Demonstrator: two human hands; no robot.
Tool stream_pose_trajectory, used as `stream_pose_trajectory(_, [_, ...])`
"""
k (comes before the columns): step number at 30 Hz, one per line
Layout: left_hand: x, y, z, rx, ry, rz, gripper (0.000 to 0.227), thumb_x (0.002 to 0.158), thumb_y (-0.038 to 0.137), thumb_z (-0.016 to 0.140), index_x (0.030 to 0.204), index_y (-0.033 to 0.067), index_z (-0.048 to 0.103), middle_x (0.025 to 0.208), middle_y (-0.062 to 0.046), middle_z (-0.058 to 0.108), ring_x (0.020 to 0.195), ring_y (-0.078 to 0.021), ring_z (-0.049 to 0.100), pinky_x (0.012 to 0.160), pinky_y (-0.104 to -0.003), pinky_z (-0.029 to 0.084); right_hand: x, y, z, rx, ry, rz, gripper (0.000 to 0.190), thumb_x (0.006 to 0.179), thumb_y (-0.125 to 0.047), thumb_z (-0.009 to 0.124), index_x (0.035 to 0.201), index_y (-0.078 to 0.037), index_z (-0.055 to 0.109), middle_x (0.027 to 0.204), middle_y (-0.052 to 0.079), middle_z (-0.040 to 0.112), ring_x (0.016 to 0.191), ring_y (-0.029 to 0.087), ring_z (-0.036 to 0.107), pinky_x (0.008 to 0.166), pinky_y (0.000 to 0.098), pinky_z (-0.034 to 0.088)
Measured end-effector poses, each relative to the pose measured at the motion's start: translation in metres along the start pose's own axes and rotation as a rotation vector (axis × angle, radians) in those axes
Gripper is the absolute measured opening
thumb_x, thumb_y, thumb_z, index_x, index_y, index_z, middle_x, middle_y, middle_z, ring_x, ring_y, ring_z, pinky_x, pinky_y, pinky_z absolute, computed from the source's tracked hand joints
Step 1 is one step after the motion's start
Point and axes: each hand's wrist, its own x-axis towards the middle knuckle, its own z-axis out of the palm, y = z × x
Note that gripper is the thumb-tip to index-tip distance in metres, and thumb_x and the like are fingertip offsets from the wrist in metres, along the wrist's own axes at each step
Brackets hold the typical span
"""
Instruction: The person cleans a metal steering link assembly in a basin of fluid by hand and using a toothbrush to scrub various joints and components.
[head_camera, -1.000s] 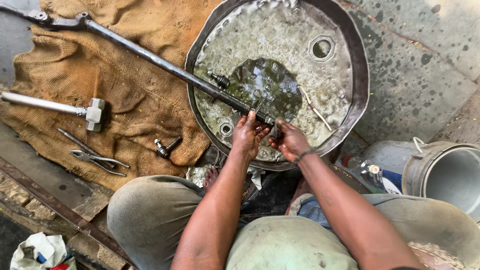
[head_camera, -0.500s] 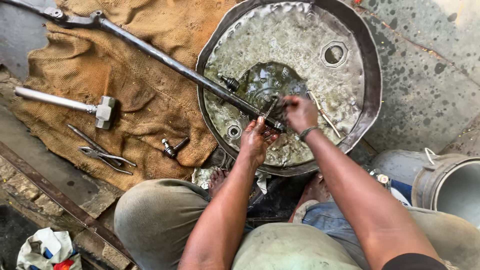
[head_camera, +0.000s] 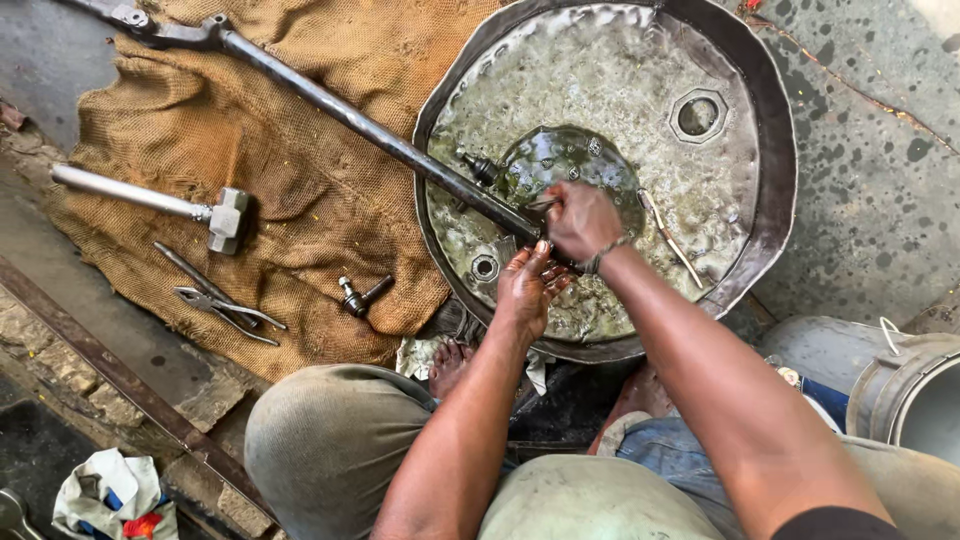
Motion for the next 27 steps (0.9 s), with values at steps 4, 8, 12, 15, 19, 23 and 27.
stream_pose_trajectory(4, [-0.005, -0.002, 0.0, -0.166, 0.018, -0.022, 0.031, 0.103, 0.032, 0.053, 0.121, 0.0078, 0.061, 0.107, -0.007, 0.071, 0.096, -0.02, 0.068, 0.087, -0.039, 0.058, -0.064, -0.035, 0.014, -0.015, 0.393, -0.427, 0.027, 0.098, -0.022, 0.057, 0.119, -0.034, 0.069, 0.11, 0.008, 0.073, 0.094, 0.022, 0.067, 0.089, 0.0545, 0.047])
stream_pose_trajectory(8, [-0.006, -0.01, 0.009, -0.168, 0.052, 0.009, 0.023, 0.102, 0.027, 0.051, 0.122, 0.0188, 0.06, 0.111, 0.0, 0.068, 0.096, -0.0172, 0.066, 0.079, -0.038, 0.054, -0.074, -0.038, -0.017, 0.154, 0.238, -0.447, 0.037, 0.088, -0.016, 0.065, 0.123, -0.026, 0.069, 0.13, 0.013, 0.07, 0.113, 0.028, 0.067, 0.114, 0.06, 0.022])
stream_pose_trajectory(12, [-0.012, -0.022, -0.018, -0.056, -0.041, 0.048, 0.026, 0.106, 0.029, 0.051, 0.117, 0.0093, 0.064, 0.104, -0.007, 0.068, 0.084, -0.0197, 0.062, 0.069, -0.038, 0.052, -0.06, -0.063, -0.024, -0.008, 0.078, -0.369, 0.051, 0.086, -0.009, 0.054, 0.138, -0.01, 0.056, 0.112, 0.017, 0.073, 0.1, 0.033, 0.07, 0.118, 0.0522, 0.036])
stream_pose_trajectory(15, [-0.022, -0.028, -0.041, 0.003, 0.058, 0.066, 0.016, 0.103, 0.019, 0.054, 0.113, 0.0106, 0.063, 0.103, -0.003, 0.068, 0.086, -0.0182, 0.063, 0.073, -0.039, 0.055, -0.022, -0.096, -0.003, -0.02, 0.044, -0.378, 0.052, 0.087, -0.011, 0.05, 0.137, 0.002, 0.051, 0.114, 0.023, 0.067, 0.096, 0.038, 0.069, 0.096, 0.0505, 0.051])
stream_pose_trajectory(19, [-0.01, -0.025, -0.038, 0.022, 0.123, 0.14, 0.015, 0.106, 0.017, 0.05, 0.11, 0.0089, 0.063, 0.096, -0.007, 0.067, 0.079, -0.019, 0.062, 0.067, -0.036, 0.052, 0.018, -0.125, 0.013, 0.015, 0.003, -0.251, 0.038, 0.101, -0.008, 0.042, 0.136, 0.002, 0.051, 0.118, 0.026, 0.064, 0.102, 0.04, 0.067, 0.092, 0.0507, 0.053])
stream_pose_trajectory(23, [-0.013, -0.016, -0.026, 0.042, 0.141, 0.134, 0.02, 0.106, 0.016, 0.048, 0.112, 0.007, 0.066, 0.101, -0.005, 0.07, 0.081, -0.0156, 0.062, 0.069, -0.034, 0.052, -0.007, -0.064, 0.025, -0.165, 0.107, -0.444, 0.035, 0.098, -0.017, 0.045, 0.127, -0.004, 0.058, 0.11, 0.02, 0.067, 0.096, 0.034, 0.068, 0.09, 0.0585, 0.051])
stream_pose_trajectory(27, [-0.026, -0.009, -0.021, -0.08, 0.111, 0.007, 0.015, 0.105, 0.015, 0.052, 0.113, 0.0084, 0.062, 0.098, -0.004, 0.068, 0.081, -0.0173, 0.063, 0.069, -0.034, 0.054, -0.033, -0.004, 0.022, -0.454, 0.175, -0.605, 0.042, 0.093, -0.036, 0.052, 0.114, -0.002, 0.065, 0.095, 0.015, 0.07, 0.086, 0.027, 0.071, 0.089, 0.0613, 0.052])
